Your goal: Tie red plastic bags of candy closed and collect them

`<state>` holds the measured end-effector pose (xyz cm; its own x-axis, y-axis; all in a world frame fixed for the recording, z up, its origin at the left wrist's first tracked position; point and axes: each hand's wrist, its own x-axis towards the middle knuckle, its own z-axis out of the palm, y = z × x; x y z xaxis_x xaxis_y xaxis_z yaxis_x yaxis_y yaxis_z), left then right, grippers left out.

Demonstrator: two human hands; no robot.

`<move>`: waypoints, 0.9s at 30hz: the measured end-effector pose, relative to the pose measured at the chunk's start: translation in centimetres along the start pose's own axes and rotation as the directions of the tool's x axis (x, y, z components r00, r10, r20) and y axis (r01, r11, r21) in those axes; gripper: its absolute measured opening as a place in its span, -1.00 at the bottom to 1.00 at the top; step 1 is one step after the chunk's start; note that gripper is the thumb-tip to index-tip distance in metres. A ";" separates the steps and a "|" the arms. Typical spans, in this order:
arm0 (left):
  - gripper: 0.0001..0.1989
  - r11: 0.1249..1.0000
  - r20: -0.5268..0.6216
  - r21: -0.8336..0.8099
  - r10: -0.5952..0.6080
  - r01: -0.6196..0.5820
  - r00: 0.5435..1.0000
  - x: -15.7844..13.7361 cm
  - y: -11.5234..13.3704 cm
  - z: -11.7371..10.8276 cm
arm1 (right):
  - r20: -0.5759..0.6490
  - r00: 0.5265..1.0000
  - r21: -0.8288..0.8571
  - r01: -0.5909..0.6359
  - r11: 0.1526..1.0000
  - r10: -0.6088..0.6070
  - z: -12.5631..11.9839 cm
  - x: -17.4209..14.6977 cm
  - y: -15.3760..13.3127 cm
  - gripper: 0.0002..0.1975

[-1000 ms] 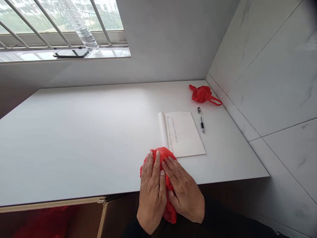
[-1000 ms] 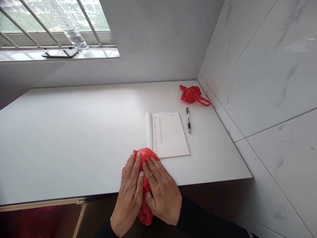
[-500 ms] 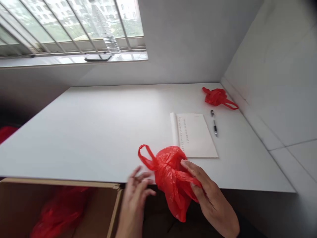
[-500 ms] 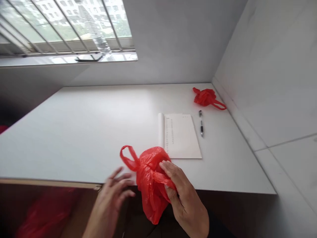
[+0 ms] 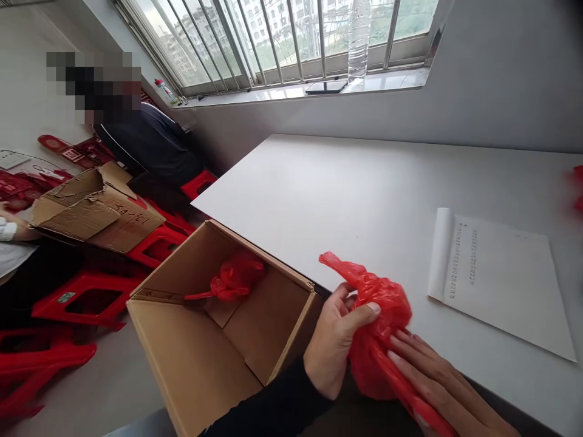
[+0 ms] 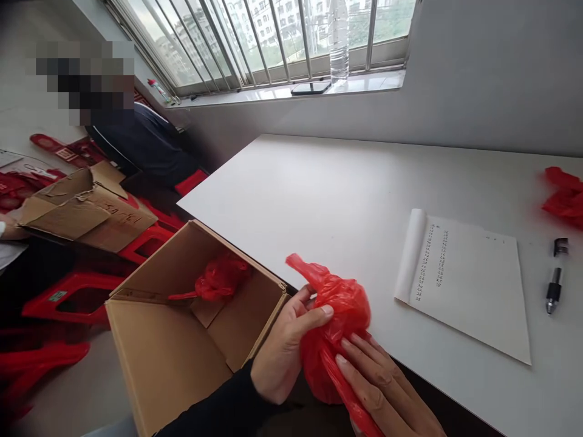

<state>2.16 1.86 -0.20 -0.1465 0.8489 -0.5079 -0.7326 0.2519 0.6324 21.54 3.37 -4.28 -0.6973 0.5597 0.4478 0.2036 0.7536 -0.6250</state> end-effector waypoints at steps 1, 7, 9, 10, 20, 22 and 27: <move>-0.56 1.000 0.007 -0.010 0.008 -0.008 1.000 -0.2 0.6 -0.1 | -0.005 1.000 -0.010 -0.016 1.000 0.016 -0.2 0.2 -0.1 -0.52; -0.80 0.980 0.036 -0.163 0.119 -0.112 0.992 -0.2 1.6 1.8 | -0.373 0.871 -0.023 -0.351 0.936 0.318 -0.8 1.6 -1.9 -0.60; -0.86 0.981 0.131 -0.172 0.112 -0.089 0.985 0.0 0.8 2.4 | -0.458 0.842 -0.092 -0.363 0.927 0.284 -0.6 2.7 -2.0 -0.62; -0.84 0.987 0.172 -0.147 0.089 -0.063 0.981 0.0 0.4 2.5 | -0.448 0.850 -0.149 -0.378 0.914 0.279 -0.5 3.3 -1.6 -0.61; -0.68 0.469 0.055 0.842 0.416 -0.266 0.908 2.7 2.5 -2.1 | -0.308 0.868 -0.041 -0.422 0.906 0.390 -4.0 4.8 2.6 -0.64; -0.66 0.325 0.198 0.864 0.483 -0.384 0.853 3.8 2.8 -1.7 | -0.274 0.895 -0.031 -0.373 0.927 0.351 -4.7 4.8 2.4 -0.59; -0.80 0.075 0.614 0.749 0.291 -0.658 0.733 5.8 1.7 0.6 | -0.266 0.917 -0.066 -0.325 0.944 0.297 -5.5 4.5 2.9 -0.57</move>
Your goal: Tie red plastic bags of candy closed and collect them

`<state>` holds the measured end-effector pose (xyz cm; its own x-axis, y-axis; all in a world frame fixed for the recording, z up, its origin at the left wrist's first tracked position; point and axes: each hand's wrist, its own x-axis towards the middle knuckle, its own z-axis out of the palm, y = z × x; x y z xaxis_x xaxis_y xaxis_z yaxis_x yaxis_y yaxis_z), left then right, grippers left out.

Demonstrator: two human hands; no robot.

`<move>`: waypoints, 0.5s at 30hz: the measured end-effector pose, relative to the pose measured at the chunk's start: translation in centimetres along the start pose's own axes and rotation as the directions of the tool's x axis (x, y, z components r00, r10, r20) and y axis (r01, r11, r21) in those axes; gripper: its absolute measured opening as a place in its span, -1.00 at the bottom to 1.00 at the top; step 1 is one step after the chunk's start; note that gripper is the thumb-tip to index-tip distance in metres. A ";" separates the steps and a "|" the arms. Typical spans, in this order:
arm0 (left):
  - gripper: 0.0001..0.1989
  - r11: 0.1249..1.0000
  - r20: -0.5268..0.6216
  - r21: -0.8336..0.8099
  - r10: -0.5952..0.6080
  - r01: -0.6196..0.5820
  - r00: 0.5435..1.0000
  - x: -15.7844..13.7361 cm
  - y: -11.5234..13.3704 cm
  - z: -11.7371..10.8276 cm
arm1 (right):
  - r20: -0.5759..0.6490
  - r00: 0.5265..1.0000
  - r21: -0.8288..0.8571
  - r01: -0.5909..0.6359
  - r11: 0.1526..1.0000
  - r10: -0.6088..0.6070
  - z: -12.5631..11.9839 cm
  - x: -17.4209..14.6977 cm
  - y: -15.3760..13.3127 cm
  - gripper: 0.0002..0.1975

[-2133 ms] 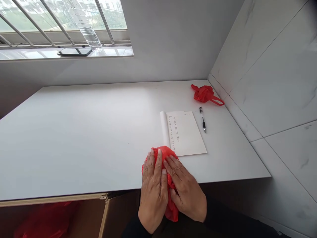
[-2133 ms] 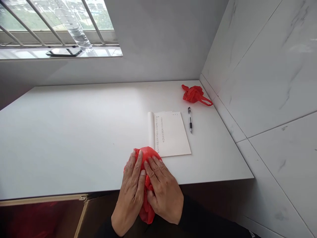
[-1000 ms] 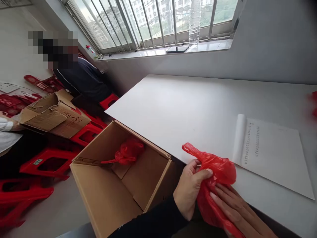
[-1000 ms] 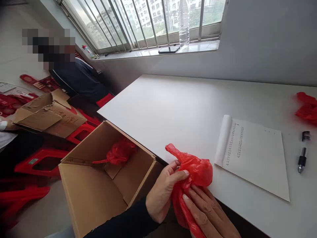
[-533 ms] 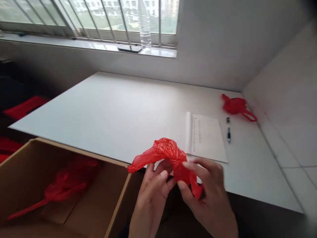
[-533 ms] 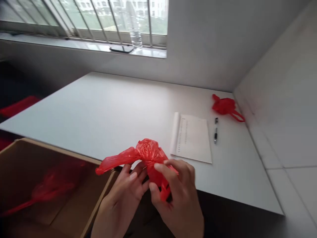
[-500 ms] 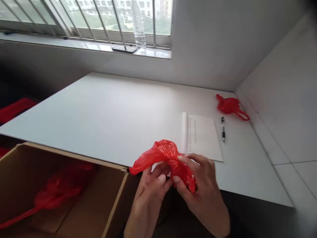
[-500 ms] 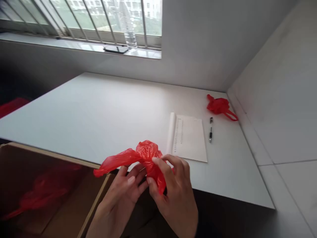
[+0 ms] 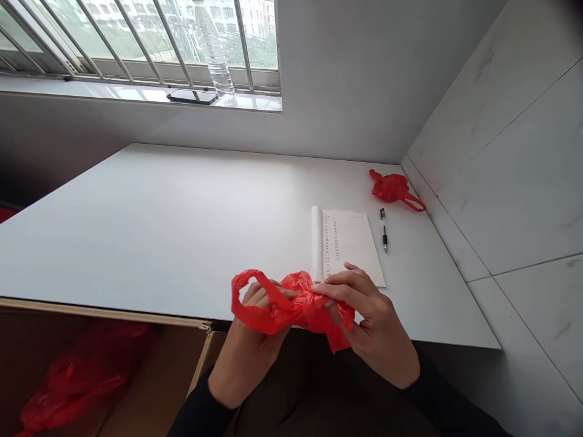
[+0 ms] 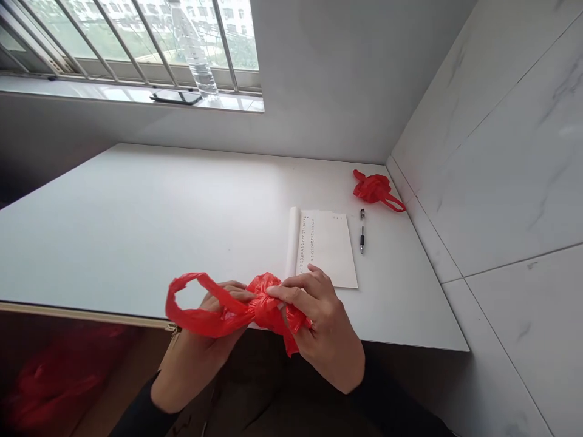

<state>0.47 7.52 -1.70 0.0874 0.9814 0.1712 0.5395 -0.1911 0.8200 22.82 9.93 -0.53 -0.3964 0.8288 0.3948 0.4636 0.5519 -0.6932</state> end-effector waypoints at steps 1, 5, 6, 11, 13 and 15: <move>-0.84 1.000 0.003 0.008 -0.004 0.004 1.000 0.2 -0.1 0.1 | -0.024 1.000 -0.020 -0.012 1.000 0.012 -0.3 -0.1 0.3 -0.61; -0.86 0.980 -0.129 0.030 -0.191 0.196 0.973 0.0 -0.8 -1.0 | -0.203 0.964 -0.066 -0.187 0.980 0.170 -2.3 -0.7 1.6 -0.78; -0.82 0.961 -0.150 0.020 -0.270 0.276 0.951 -0.1 -1.0 -1.3 | -0.223 0.949 -0.061 -0.241 0.969 0.223 -2.7 -0.8 1.8 -0.80; -0.54 0.975 -0.165 0.033 -0.211 0.219 0.963 -0.5 -0.1 -0.9 | -0.054 0.966 -0.027 -0.254 0.967 0.253 -2.1 -0.6 1.1 -0.64; -0.54 0.996 -0.126 0.076 -0.046 0.056 0.991 -0.2 0.3 -0.3 | 0.010 0.971 -0.024 -0.239 0.971 0.239 -1.4 -0.2 0.7 -0.67; -0.74 0.996 -0.131 0.090 0.034 -0.023 0.991 0.3 0.5 -0.3 | -0.002 0.965 0.012 -0.262 0.965 0.262 -1.1 -0.1 0.6 -0.82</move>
<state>0.52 7.67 -1.12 -0.0046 0.9630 0.2695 0.6107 -0.2107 0.7633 24.05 10.31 -0.33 -0.2591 0.9448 0.2004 0.5418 0.3140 -0.7797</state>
